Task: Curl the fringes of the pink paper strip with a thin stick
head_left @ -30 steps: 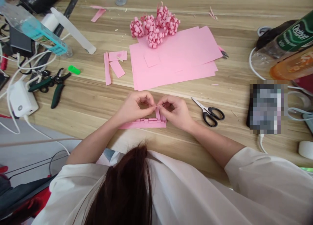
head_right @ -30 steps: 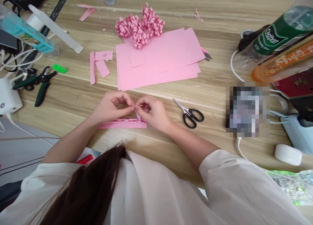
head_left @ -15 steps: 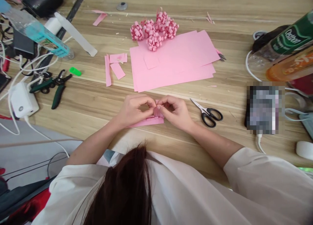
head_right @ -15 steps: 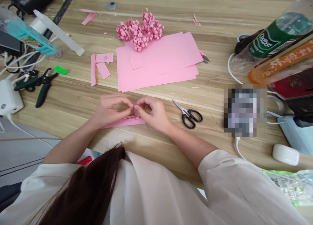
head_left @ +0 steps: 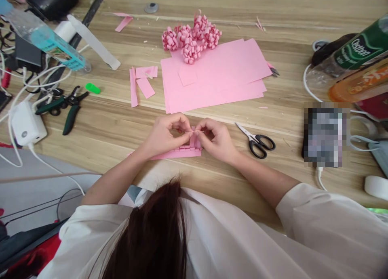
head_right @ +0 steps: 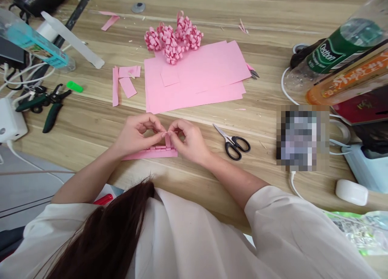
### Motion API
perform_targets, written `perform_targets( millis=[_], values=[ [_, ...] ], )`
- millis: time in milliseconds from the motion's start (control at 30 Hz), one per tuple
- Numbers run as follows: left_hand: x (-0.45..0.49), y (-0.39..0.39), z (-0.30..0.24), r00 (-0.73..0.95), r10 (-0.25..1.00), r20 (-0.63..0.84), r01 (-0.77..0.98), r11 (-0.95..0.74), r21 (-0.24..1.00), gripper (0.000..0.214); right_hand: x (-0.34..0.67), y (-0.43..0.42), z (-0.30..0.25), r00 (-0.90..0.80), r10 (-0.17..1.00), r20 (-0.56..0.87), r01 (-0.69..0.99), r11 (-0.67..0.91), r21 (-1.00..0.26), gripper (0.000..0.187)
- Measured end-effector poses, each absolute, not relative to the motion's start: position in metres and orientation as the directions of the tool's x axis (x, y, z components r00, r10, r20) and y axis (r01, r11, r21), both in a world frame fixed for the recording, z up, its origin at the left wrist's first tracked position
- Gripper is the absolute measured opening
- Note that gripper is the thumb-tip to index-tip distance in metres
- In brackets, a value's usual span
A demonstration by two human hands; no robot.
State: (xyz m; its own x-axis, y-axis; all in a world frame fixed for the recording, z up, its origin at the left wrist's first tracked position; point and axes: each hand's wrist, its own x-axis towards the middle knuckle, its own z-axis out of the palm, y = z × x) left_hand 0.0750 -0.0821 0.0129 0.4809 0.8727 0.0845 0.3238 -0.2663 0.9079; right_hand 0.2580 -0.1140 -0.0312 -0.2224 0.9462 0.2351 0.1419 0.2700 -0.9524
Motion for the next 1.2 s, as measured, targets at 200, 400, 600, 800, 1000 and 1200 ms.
perform_targets(
  millis=[200,400,600,800,1000,1200],
  values=[
    [0.077,-0.079,0.015,0.442,0.891,-0.102,0.242,-0.009,0.97,0.026,0.258,-0.114,-0.032,-0.225,0.936,0.27,0.163,0.31,-0.937,0.012],
    [0.079,-0.08,0.016,0.401,0.9,-0.167,0.224,0.081,0.971,0.032,0.257,-0.114,-0.031,-0.219,0.938,0.268,0.149,0.304,-0.941,0.01],
    [0.079,-0.082,0.014,0.372,0.922,-0.103,0.25,0.007,0.968,0.029,0.257,-0.114,-0.032,-0.212,0.944,0.252,0.153,0.287,-0.946,0.006],
    [0.076,-0.084,0.007,0.386,0.917,0.101,0.327,-0.238,0.914,0.024,0.258,-0.114,-0.033,-0.191,0.961,0.198,0.201,0.236,-0.951,0.011],
    [0.075,-0.086,0.005,0.406,0.89,0.205,0.382,-0.369,0.847,0.023,0.258,-0.114,-0.031,-0.204,0.962,0.182,0.219,0.226,-0.949,0.012],
    [0.076,-0.086,0.008,0.378,0.922,0.089,0.359,-0.234,0.904,0.028,0.258,-0.113,-0.031,-0.213,0.962,0.172,0.186,0.213,-0.959,0.013]
  ],
)
